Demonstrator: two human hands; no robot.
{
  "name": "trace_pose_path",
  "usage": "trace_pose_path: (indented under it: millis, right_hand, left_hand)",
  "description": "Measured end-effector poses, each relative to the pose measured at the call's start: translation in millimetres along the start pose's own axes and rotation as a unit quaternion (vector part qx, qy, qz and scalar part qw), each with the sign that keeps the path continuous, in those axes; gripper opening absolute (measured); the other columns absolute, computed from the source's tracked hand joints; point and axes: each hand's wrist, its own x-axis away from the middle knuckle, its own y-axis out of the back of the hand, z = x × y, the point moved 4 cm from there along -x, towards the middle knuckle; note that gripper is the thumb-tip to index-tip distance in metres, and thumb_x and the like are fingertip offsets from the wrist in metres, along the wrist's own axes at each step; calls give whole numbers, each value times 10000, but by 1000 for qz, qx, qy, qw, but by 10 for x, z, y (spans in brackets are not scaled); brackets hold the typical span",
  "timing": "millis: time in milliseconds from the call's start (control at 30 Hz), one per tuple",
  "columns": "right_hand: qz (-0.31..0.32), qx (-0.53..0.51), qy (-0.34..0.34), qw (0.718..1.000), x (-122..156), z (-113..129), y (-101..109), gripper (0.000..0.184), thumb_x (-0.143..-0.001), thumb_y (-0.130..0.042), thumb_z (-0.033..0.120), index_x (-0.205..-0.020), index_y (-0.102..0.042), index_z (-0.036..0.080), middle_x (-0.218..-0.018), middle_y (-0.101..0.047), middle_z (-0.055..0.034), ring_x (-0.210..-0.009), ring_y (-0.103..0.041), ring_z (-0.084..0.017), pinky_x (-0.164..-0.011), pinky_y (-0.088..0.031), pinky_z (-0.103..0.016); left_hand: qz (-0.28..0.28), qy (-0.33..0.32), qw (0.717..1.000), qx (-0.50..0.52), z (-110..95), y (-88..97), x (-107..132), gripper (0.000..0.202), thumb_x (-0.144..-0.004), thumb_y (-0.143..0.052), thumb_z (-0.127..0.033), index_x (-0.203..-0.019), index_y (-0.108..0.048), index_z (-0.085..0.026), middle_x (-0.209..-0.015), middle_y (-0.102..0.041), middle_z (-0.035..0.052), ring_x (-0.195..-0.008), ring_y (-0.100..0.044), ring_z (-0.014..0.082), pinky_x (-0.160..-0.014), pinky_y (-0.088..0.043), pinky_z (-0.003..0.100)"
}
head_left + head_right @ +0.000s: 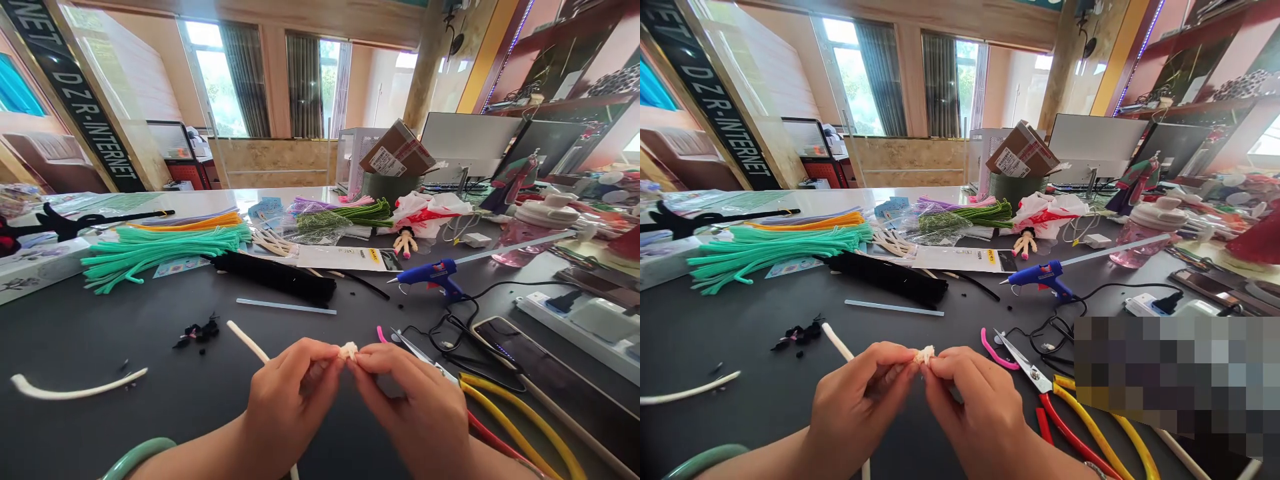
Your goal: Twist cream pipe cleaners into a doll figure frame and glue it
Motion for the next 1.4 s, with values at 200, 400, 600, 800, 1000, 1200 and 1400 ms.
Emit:
trace_pose_path:
  millis: [200,400,600,800,1000,1200,1400]
  right_hand:
    - [14,-67,-47,996,-62,-47,-2,134,-821,-603,152,-708,-612,224,-636,-718,17,-504,-663,-114,-527,-568,-175]
    - [33,-121,-35,991,-61,-105,14,136,-787,-641,106,-699,-620,208,-672,-722,7,-554,-669,-102,-541,-548,-139]
    - [67,-217,-58,972,-31,-165,3,175,-775,-626,50,-700,-626,208,-721,-719,-6,-579,-665,-105,-530,-539,-162]
    - [82,-293,-145,941,-34,-237,-35,175,-734,-674,70,-649,-601,205,-657,-716,13,-536,-664,-112,-501,-542,-168]
    - [93,-335,-188,919,-34,-281,-58,160,-712,-687,73,-664,-612,206,-659,-708,6,-516,-650,-106,-492,-532,-168]
    - [113,-302,-186,928,-27,-310,-75,157,-714,-674,70,-663,-615,206,-644,-693,13,-552,-644,-105,-522,-531,-169]
    - [162,-260,-155,939,-26,-332,-90,409,-688,-660,49,-1038,-592,250,-906,-681,-6,-822,-649,-135,-764,-544,-238]
  left_hand:
    - [64,92,985,129,86,-50,-10,70,-856,-512,-190,-803,-553,-172,-467,-539,-62,-354,-513,68,-357,-393,143]
    - [99,173,948,247,104,-83,-18,131,-872,-512,-267,-795,-541,-164,-518,-532,-49,-374,-509,67,-379,-394,162]
    - [132,204,910,336,98,-110,2,223,-872,-525,-389,-835,-541,-170,-619,-561,-26,-379,-475,49,-375,-351,168]
    - [159,242,869,401,137,-121,5,215,-850,-576,-379,-831,-572,-165,-658,-581,-24,-399,-495,31,-397,-346,148]
    - [188,251,842,438,134,-146,-10,208,-830,-608,-363,-803,-589,-158,-647,-575,-20,-411,-500,40,-382,-352,142]
    - [211,196,880,378,144,-100,-83,124,-838,-577,-255,-793,-611,-145,-653,-570,-8,-414,-486,47,-384,-365,160]
    - [217,208,920,253,223,-52,-175,81,-830,-567,-226,-843,-582,-148,-619,-568,-28,-444,-497,57,-432,-407,169]
